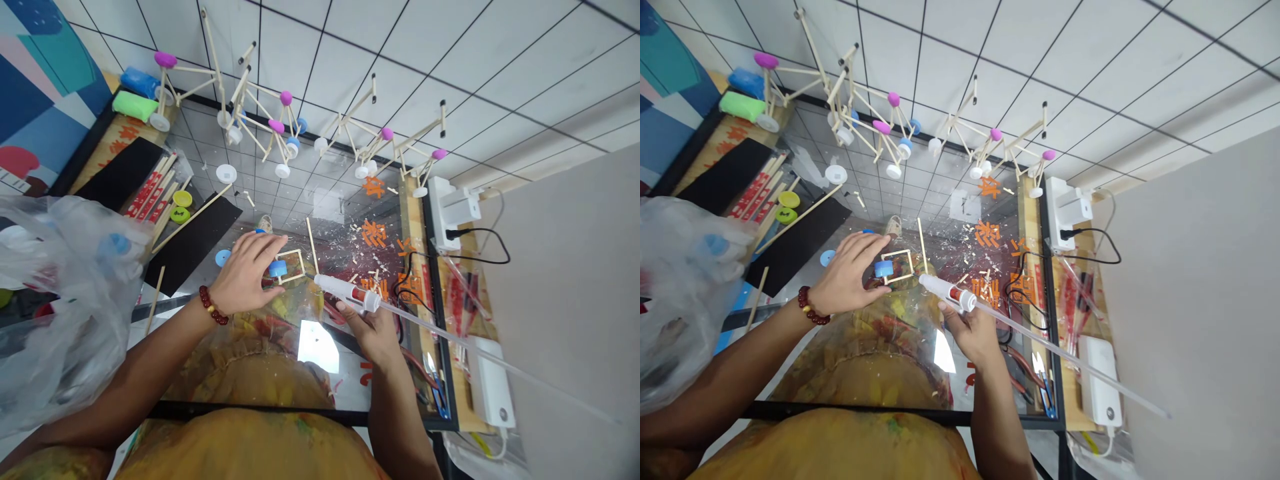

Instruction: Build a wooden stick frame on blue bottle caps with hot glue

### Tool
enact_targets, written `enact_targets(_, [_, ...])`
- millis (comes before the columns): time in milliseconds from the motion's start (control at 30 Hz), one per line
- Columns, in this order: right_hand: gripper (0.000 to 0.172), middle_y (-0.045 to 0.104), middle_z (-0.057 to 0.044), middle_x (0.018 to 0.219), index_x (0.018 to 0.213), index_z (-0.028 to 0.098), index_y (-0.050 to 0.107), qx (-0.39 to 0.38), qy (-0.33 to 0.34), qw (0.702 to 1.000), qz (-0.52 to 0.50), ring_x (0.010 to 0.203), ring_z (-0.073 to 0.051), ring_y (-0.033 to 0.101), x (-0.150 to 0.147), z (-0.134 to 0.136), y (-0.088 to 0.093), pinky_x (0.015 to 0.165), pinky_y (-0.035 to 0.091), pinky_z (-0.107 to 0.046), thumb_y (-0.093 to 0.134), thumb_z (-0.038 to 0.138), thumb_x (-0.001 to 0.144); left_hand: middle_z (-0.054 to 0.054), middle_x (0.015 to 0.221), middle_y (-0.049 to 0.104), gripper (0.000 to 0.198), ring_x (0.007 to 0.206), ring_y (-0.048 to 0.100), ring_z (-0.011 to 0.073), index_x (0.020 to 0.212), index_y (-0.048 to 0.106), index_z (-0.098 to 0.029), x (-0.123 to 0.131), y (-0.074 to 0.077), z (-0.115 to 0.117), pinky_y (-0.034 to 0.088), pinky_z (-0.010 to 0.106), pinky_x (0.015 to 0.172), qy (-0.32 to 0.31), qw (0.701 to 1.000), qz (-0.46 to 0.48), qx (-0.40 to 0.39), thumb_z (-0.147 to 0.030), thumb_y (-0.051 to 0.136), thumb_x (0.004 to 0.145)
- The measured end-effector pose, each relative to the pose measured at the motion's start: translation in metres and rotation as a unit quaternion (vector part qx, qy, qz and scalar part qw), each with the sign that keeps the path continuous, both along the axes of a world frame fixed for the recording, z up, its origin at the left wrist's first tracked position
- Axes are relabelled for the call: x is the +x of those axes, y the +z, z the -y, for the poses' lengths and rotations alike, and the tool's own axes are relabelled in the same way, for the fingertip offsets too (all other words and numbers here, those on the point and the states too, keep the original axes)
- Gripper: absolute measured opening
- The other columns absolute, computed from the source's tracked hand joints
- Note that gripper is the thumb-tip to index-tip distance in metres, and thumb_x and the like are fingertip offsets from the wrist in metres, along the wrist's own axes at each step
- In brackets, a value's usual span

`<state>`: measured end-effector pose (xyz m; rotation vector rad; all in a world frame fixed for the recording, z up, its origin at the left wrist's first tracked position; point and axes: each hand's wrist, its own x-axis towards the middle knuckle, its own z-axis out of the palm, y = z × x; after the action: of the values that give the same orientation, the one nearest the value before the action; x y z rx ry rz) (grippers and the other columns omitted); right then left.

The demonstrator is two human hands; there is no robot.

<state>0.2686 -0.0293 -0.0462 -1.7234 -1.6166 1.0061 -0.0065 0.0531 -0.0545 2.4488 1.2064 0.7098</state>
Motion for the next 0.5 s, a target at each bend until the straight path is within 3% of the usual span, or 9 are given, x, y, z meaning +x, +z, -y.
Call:
enact_targets(200, [0.036, 0.077, -0.009, 0.097, 0.107, 0.021, 0.073, 0.006, -0.009, 1.000, -0.003, 0.096, -0.031, 0.071, -0.0015, -0.0017, -0.0007, 0.087, 0.057, -0.043, 0.061, 0.050, 0.089, 0.015, 0.137, 0.054, 0.086, 0.130, 0.047, 0.0348, 0.149, 0.035, -0.017, -0.0002, -0.0007, 0.0005, 0.031, 0.055, 0.117, 0.002, 1.000, 0.001, -0.005, -0.037, 0.074, 0.075])
enact_targets(500, [0.029, 0.074, -0.007, 0.082, 0.096, 0.023, 0.072, 0.009, 0.005, 1.000, -0.002, 0.089, -0.029, 0.071, -0.0008, -0.0017, -0.0082, 0.084, 0.057, -0.042, 0.060, 0.049, 0.090, 0.015, 0.138, 0.053, 0.089, 0.130, 0.047, 0.0358, 0.151, 0.033, -0.019, -0.0004, -0.0016, 0.0009, 0.031, 0.057, 0.117, 0.002, 1.000, 0.010, -0.007, -0.036, 0.074, 0.074])
